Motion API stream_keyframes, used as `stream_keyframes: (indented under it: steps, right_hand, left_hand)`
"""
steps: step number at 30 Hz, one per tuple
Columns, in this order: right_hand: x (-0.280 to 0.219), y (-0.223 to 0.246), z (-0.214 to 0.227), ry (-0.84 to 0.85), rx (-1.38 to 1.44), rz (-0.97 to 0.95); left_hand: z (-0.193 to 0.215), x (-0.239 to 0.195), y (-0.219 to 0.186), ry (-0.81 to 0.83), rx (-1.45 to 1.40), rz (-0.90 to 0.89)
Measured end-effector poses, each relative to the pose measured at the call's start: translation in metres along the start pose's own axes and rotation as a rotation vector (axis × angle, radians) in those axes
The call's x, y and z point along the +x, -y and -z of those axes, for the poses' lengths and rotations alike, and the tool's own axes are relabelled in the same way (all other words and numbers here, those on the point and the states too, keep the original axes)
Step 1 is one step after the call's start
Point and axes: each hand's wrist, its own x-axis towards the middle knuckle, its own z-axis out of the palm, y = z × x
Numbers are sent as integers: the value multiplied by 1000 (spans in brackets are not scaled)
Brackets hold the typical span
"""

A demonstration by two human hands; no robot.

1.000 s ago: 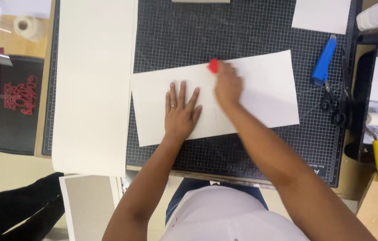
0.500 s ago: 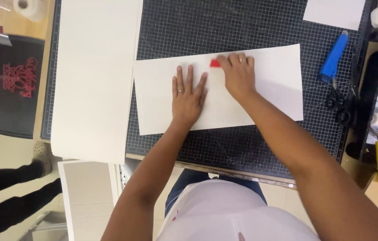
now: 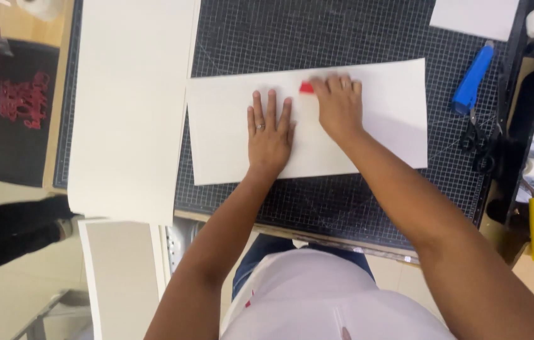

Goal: Applying glue to cardboard pieces with a roller and adhering them to a large white sheet, then smoothing with a squeegee.

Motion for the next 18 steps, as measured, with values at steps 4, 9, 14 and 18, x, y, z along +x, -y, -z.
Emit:
stream_keyframes:
  steps: [4, 9, 14, 18]
  right_hand:
    - [-44, 30, 39, 33, 35, 27]
    - [-129, 44, 66, 140, 171, 179]
    - [-127, 55, 75, 164, 180, 122]
    - [-138, 32, 75, 145, 155, 123]
  left_hand:
    - [2, 3, -2, -12, 18, -6]
    - [-1, 4, -5, 17, 61, 8]
    - [-5, -2, -7, -1, 21, 22]
    - [-3, -3, -6, -32, -7, 21]
